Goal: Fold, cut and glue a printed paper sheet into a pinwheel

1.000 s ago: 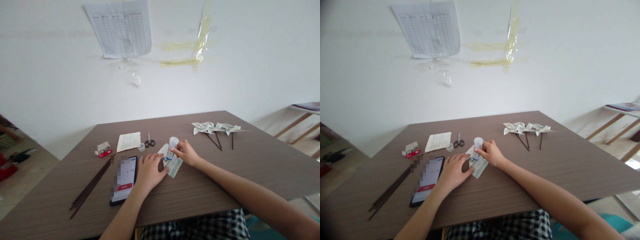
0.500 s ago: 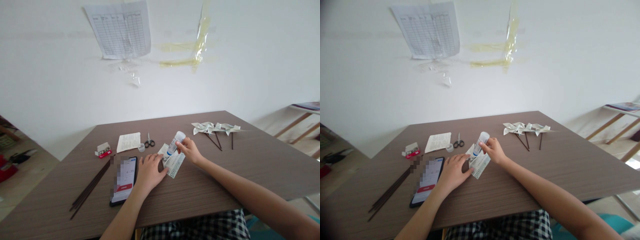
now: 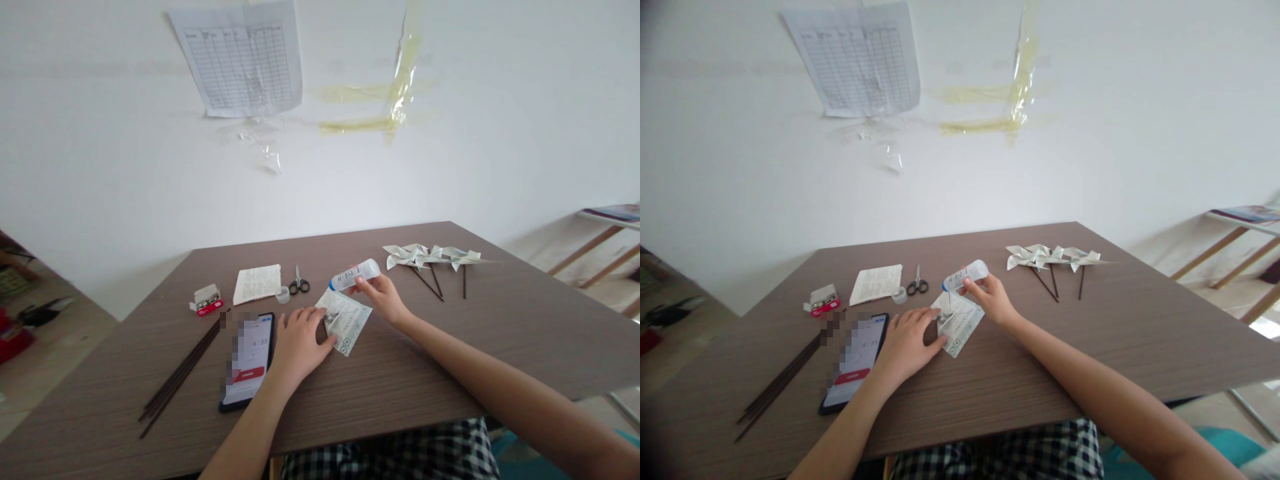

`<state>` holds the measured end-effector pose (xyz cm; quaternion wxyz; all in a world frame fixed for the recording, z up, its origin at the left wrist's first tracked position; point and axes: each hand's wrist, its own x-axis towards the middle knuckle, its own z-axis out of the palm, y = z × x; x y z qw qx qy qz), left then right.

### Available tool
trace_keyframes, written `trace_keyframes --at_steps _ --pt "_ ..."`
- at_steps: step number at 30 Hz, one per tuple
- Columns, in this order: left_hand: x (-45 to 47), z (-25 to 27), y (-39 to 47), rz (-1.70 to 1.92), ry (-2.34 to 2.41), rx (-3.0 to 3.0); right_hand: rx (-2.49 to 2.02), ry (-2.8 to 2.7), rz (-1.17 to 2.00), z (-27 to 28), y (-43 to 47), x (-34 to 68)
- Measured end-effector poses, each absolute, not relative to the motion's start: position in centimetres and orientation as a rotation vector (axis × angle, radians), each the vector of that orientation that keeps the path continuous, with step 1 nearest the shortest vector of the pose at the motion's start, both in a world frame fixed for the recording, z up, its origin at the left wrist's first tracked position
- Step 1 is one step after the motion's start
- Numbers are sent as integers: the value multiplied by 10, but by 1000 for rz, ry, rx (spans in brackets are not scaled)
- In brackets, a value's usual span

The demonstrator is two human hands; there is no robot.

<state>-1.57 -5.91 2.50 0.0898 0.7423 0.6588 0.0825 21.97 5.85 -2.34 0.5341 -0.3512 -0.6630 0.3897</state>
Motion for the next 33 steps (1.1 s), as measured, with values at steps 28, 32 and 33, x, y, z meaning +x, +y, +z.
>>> trace_keyframes --at_steps 28,32,33 --pt "-17 25 -57 205 1950 2197 -879 -1211 1305 -17 99 233" --pt "-19 25 -57 192 1953 2182 -877 -1257 1269 -9 119 224" --pt "-19 25 -57 195 1951 2183 -868 -1273 1247 -7 125 221"
